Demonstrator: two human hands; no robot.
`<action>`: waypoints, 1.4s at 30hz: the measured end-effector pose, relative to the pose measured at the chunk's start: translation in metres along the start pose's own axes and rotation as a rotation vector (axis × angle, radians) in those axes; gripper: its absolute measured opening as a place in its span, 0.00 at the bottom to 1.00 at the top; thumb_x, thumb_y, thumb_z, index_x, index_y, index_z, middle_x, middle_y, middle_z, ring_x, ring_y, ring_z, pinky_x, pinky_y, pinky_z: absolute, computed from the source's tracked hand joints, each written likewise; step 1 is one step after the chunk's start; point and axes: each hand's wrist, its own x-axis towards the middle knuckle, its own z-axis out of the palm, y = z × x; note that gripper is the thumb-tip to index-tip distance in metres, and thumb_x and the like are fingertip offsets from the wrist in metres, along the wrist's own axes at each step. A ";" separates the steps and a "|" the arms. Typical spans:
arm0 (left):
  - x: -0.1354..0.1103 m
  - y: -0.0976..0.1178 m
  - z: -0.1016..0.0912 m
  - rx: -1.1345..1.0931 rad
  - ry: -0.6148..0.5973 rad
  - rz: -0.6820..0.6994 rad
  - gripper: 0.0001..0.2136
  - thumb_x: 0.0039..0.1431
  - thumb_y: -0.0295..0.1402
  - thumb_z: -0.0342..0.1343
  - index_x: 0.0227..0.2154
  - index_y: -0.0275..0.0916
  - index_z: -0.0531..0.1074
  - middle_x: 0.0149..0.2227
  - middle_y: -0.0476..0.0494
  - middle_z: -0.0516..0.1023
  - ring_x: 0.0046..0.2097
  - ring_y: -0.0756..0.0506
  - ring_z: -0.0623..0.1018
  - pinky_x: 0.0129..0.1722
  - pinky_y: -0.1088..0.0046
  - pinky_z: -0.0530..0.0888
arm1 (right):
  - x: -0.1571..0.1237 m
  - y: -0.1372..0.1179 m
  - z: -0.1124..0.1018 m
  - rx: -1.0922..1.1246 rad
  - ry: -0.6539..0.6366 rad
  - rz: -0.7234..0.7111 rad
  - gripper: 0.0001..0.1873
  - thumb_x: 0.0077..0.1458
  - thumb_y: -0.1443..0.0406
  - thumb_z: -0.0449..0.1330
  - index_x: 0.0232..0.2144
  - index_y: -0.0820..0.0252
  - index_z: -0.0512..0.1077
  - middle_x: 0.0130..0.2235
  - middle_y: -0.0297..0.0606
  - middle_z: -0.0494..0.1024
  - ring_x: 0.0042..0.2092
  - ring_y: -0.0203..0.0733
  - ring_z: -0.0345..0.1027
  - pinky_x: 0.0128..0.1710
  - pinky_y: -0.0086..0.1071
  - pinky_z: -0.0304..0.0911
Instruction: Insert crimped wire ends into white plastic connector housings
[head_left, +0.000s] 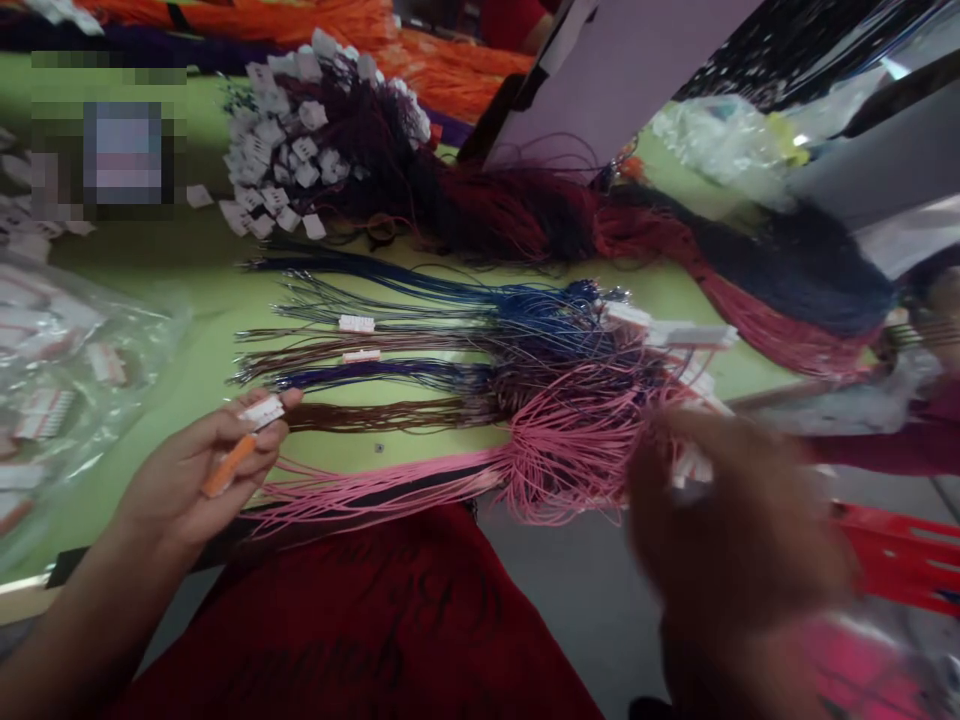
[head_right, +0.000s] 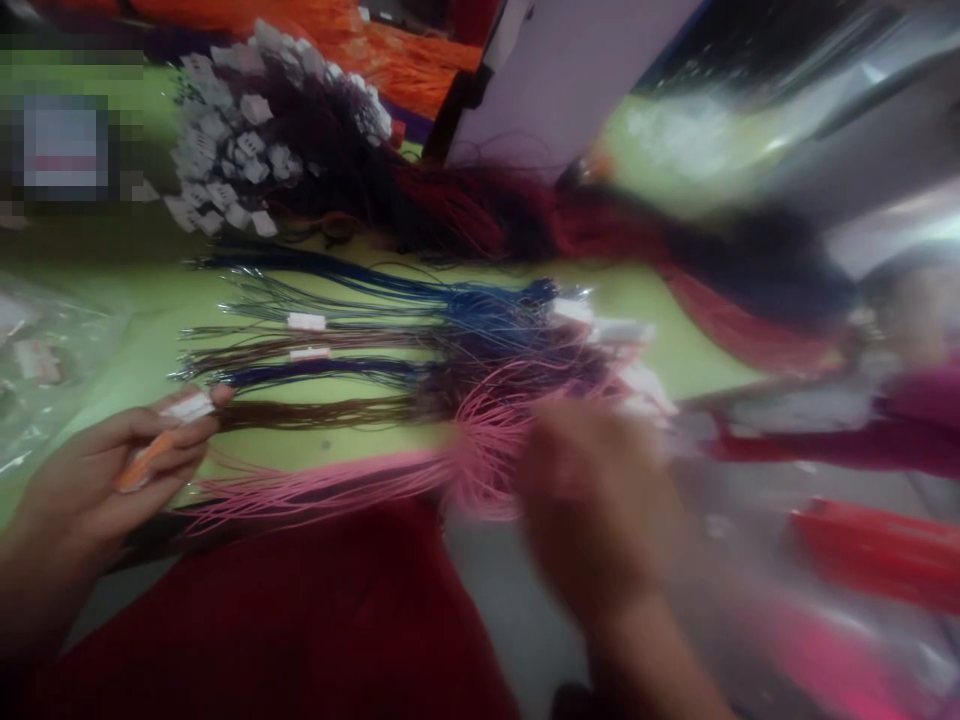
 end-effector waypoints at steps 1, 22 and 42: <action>0.000 -0.003 0.000 0.000 -0.012 -0.015 0.13 0.42 0.13 0.48 0.29 0.34 0.67 0.32 0.43 0.75 0.19 0.58 0.65 0.12 0.88 0.60 | -0.009 -0.020 0.009 0.067 -0.074 -0.085 0.11 0.57 0.72 0.52 0.38 0.54 0.69 0.31 0.37 0.72 0.35 0.41 0.66 0.35 0.34 0.60; 0.012 -0.022 -0.014 0.218 -0.158 0.081 0.09 0.52 0.31 0.61 0.35 0.34 0.72 0.28 0.43 0.79 0.19 0.56 0.70 0.14 0.85 0.63 | 0.033 -0.092 0.028 1.316 -0.815 -0.407 0.06 0.57 0.69 0.55 0.33 0.57 0.72 0.31 0.34 0.77 0.34 0.33 0.70 0.36 0.26 0.65; 0.022 -0.033 -0.013 0.203 -0.223 0.033 0.20 0.49 0.30 0.64 0.44 0.39 0.66 0.31 0.48 0.76 0.26 0.51 0.77 0.12 0.87 0.64 | 0.033 -0.101 0.110 0.965 -0.495 0.296 0.07 0.52 0.69 0.56 0.25 0.59 0.73 0.25 0.33 0.75 0.27 0.34 0.65 0.30 0.26 0.60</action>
